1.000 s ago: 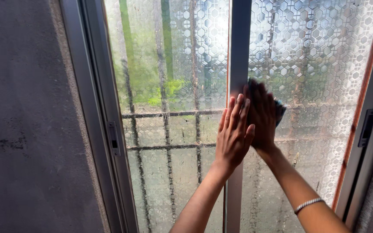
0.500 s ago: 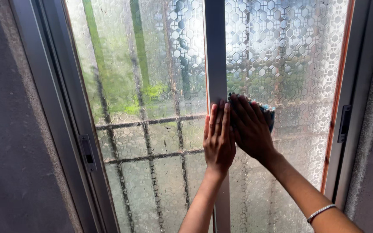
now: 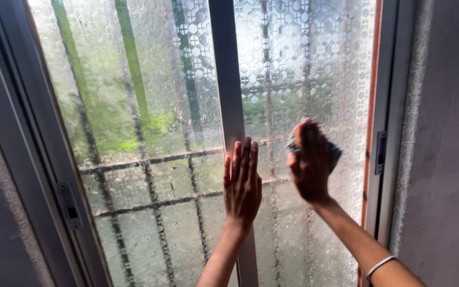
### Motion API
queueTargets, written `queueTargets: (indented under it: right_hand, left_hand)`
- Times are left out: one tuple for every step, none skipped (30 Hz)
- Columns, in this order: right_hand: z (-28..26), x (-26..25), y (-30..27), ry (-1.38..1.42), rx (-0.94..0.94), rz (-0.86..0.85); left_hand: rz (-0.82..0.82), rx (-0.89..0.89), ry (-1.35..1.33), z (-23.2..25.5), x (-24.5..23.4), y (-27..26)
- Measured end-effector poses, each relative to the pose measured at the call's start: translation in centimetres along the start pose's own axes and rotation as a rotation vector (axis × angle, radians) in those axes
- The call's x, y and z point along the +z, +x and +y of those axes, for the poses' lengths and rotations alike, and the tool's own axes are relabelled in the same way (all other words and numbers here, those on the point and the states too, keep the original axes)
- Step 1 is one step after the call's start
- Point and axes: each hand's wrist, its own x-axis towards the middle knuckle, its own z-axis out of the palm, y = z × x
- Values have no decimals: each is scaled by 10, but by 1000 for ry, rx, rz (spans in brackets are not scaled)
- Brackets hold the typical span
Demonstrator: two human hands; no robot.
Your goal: The person sprays a cleaning solution onto a patterned glass window and then wipes the surface with a cloth. They systematically clean the glass and the metal frame, moving from the top to the bottom.
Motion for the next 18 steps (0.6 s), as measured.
queueTargets:
  right_hand:
    - [1, 1, 6, -14, -75, -35]
    - [1, 1, 11, -23, -149, -74]
    - [5, -1, 18, -32, -221, -112]
    - [14, -1, 32, -43, -238, -116]
    - [28, -1, 51, -54, -254, -120]
    - [43, -4, 66, -65, -264, -131]
    - [62, -9, 82, -105, -244, -127]
    - [82, -17, 98, -150, -226, -122]
    - [99, -23, 109, -177, -161, -101]
    - [116, -30, 118, -205, -101, -77]
    - [132, -40, 120, -287, -68, -58]
    - [146, -50, 121, -368, -32, -40]
    - [157, -55, 120, -448, 4, -22]
    - [161, -54, 110, -419, 8, -11]
    - [160, -53, 92, -390, 12, 1]
    - [158, -55, 73, -364, 10, 11]
    - [152, -59, 50, -362, 24, -5]
    - [144, -64, 27, -360, 42, -24]
  left_hand:
    - [23, 31, -32, 10, 3, 6]
    - [41, 60, -58, 23, 7, 12]
    - [59, 88, -84, 35, 11, 19]
    - [18, 107, -120, 47, 14, 27]
    - [-23, 126, -155, 59, 18, 33]
    - [-74, 143, -195, 72, 21, 38]
    - [-58, 153, -207, 83, 27, 44]
    - [-41, 164, -223, 94, 33, 51]
    - [-23, 175, -238, 104, 40, 56]
    - [-15, 184, -235, 112, 46, 61]
    - [-7, 194, -232, 120, 54, 66]
    - [-4, 202, -228, 127, 61, 68]
    - [-31, 193, -252, 133, 70, 72]
    - [-62, 186, -276, 138, 78, 75]
    - [-93, 180, -299, 141, 87, 76]
    - [-77, 159, -248, 145, 94, 76]
    - [-62, 138, -198, 149, 101, 74]
    - [-53, 118, -149, 152, 106, 69]
